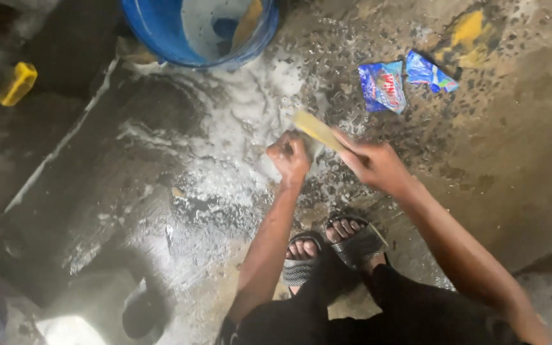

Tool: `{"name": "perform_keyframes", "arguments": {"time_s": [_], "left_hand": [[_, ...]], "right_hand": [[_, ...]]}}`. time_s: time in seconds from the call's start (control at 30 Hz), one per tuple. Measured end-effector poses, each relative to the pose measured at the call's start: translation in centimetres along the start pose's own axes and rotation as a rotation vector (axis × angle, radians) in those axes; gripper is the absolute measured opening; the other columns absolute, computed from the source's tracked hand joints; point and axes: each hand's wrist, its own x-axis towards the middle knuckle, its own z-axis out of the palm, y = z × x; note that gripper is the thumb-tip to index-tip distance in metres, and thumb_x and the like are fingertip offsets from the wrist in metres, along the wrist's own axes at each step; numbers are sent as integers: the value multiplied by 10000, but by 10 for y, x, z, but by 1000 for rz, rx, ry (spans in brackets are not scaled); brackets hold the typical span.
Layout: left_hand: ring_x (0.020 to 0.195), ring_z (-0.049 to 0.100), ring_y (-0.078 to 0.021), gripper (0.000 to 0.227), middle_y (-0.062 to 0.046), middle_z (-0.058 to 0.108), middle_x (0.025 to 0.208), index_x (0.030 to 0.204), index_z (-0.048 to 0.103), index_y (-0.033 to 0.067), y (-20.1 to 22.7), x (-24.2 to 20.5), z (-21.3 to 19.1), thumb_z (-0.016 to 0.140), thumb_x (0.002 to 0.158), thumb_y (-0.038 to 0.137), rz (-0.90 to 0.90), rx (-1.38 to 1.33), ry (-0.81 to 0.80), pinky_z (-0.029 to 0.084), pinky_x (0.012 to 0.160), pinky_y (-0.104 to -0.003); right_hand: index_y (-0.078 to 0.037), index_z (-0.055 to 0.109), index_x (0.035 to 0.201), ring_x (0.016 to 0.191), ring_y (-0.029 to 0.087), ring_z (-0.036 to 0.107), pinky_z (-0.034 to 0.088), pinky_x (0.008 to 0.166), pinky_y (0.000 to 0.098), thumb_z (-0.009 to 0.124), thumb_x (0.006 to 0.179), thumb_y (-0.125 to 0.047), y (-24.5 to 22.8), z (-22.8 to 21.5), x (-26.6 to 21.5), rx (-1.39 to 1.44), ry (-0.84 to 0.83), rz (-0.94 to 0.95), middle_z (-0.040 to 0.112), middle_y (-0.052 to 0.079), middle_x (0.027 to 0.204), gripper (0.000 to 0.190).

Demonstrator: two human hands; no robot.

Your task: The person scrubs a metal cylindrical part with a yellow sponge and a brush, repeatedly rinsing it in a blue bucket of soapy water. The person alternates between scrubbing the exterior and interior surfaces and rinsing away suds.

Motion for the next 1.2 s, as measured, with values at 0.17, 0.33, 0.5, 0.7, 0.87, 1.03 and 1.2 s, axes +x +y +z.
{"name": "perform_keyframes", "arguments": {"time_s": [0.17,0.33,0.5,0.7,0.87,1.03,1.2], "left_hand": [[361,320,-126,397,-3,371,427,556,456,82,-1,-10,-10,446,952,59,110,62,-1,331,400,-257],[330,308,-166,375,16,346,450,606,413,87,-37,-19,1,364,973,24,413,348,-20,328,383,-247],[337,276,-159,409,22,298,450,581,365,118,-55,-43,-13,311,982,55,386,315,-40,333,385,-226],[334,346,-221,334,-39,325,471,627,369,49,15,8,-26,360,948,-44,532,345,-40,336,352,-284],[316,351,-242,330,-54,380,470,610,388,29,15,-4,-26,404,930,-51,471,286,-31,345,364,-290],[338,409,-233,270,-79,426,501,667,431,6,6,-6,-24,385,929,-43,559,364,7,393,376,-292],[331,422,-233,243,-74,436,518,695,459,-1,12,3,-23,372,916,-54,640,391,30,412,374,-288]], "right_hand": [[-104,737,744,419,129,473,370,462,324,626,1002,-262,-18,-16,-15,-6,-39,126,558,60,475,322],[-107,784,1171,389,145,476,391,457,342,590,1047,-302,19,0,14,131,-60,27,627,113,529,301],[-122,808,936,457,151,498,388,473,348,660,964,-301,45,-17,-42,47,-102,262,598,109,516,233],[-63,805,1130,412,124,435,361,446,326,597,1066,-238,18,8,26,265,-71,4,626,146,553,280],[-128,784,1159,540,80,421,400,506,341,634,977,-272,72,-16,-51,204,-123,275,769,114,786,277],[-16,746,850,493,132,449,377,497,341,635,1056,-228,16,1,39,167,-127,32,573,103,540,316],[-96,709,679,473,94,398,359,493,319,580,1065,-360,34,-23,-20,294,-134,239,531,17,524,485]]}}
